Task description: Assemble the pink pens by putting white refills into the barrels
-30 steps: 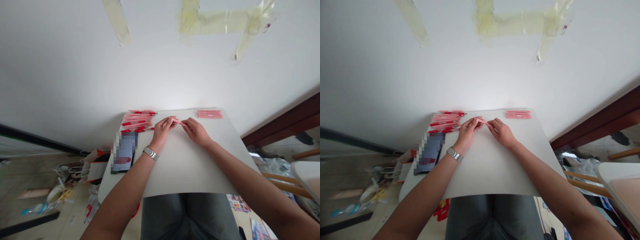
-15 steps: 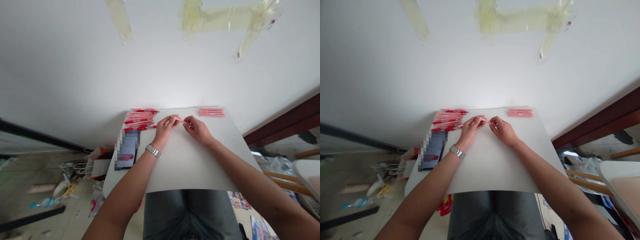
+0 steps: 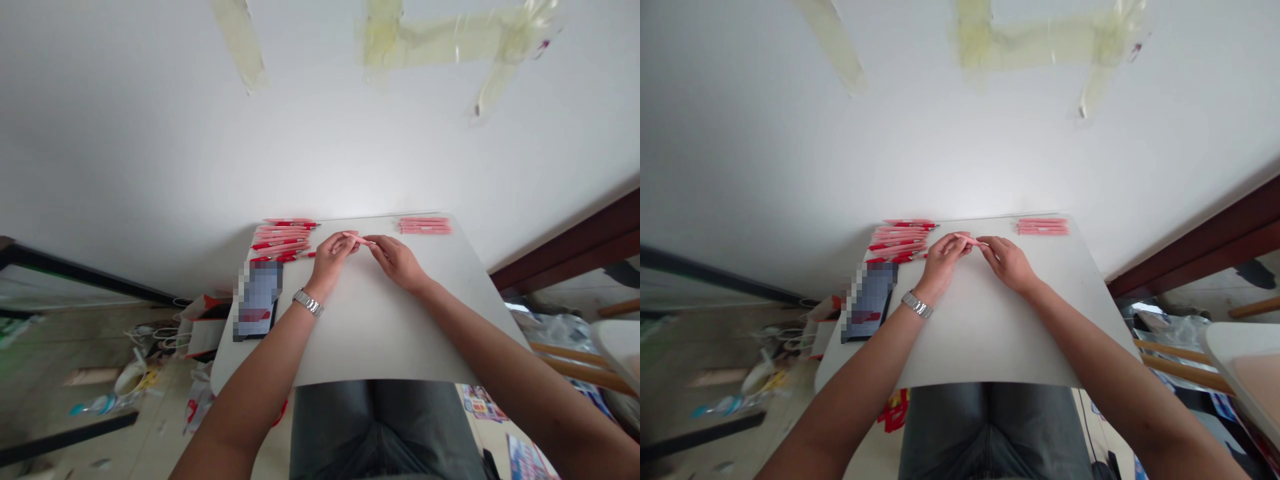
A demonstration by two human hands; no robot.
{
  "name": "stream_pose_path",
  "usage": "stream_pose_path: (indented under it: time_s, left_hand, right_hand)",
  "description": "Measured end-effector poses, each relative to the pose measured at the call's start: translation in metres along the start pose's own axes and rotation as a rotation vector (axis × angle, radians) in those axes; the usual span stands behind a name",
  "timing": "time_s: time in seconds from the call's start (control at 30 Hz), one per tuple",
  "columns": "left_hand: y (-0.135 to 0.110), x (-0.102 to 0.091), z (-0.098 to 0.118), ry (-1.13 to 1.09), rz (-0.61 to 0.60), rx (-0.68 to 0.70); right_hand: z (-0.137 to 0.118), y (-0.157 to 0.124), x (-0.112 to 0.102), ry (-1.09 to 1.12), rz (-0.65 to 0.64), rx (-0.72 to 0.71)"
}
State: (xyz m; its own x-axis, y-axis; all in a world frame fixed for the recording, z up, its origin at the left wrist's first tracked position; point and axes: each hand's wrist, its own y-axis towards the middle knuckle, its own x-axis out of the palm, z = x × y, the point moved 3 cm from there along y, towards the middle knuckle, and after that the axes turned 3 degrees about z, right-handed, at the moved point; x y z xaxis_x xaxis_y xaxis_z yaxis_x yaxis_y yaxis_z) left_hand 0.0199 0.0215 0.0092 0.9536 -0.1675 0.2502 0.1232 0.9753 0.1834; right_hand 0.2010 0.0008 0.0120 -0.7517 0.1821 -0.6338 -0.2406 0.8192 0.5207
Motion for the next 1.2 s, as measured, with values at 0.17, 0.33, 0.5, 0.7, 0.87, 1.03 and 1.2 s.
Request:
stream_pose_path:
  time_s: [0.17, 0.33, 0.5, 0.7, 0.87, 1.03, 1.2]
  left_hand:
    - [0.0, 0.0, 0.001, 0.002, 0.014, -0.001]
    - [0.002, -0.003, -0.006, -0.007, 0.044, -0.007]
    - [0.002, -0.004, -0.007, 0.007, 0.033, -0.014]
    - [0.001, -0.002, -0.003, 0.017, 0.018, -0.007]
    - [0.0, -0.002, -0.001, 0.024, 0.01, 0.012]
    - [0.001, -0.003, -0.004, 0.012, 0.022, -0.01]
    - [0.001, -0.002, -0.003, 0.012, -0.001, -0.015]
  right_hand:
    - [0.0, 0.001, 0.0, -0.065, 0.04, -0.05]
    - [0.002, -0.001, 0.001, -0.013, 0.008, 0.041]
    - [0.001, -0.002, 0.001, -0.021, -0.007, 0.101]
    - [-0.005, -0.001, -0.001, -0.027, -0.016, 0.094]
    - [-0.01, 0.0, -0.001, -0.042, -0.006, 0.027]
    - [-0.007, -0.001, 0.0, -0.079, 0.017, 0.044]
    - [-0.004, -0.001, 0.0, -0.071, 0.012, 0.051]
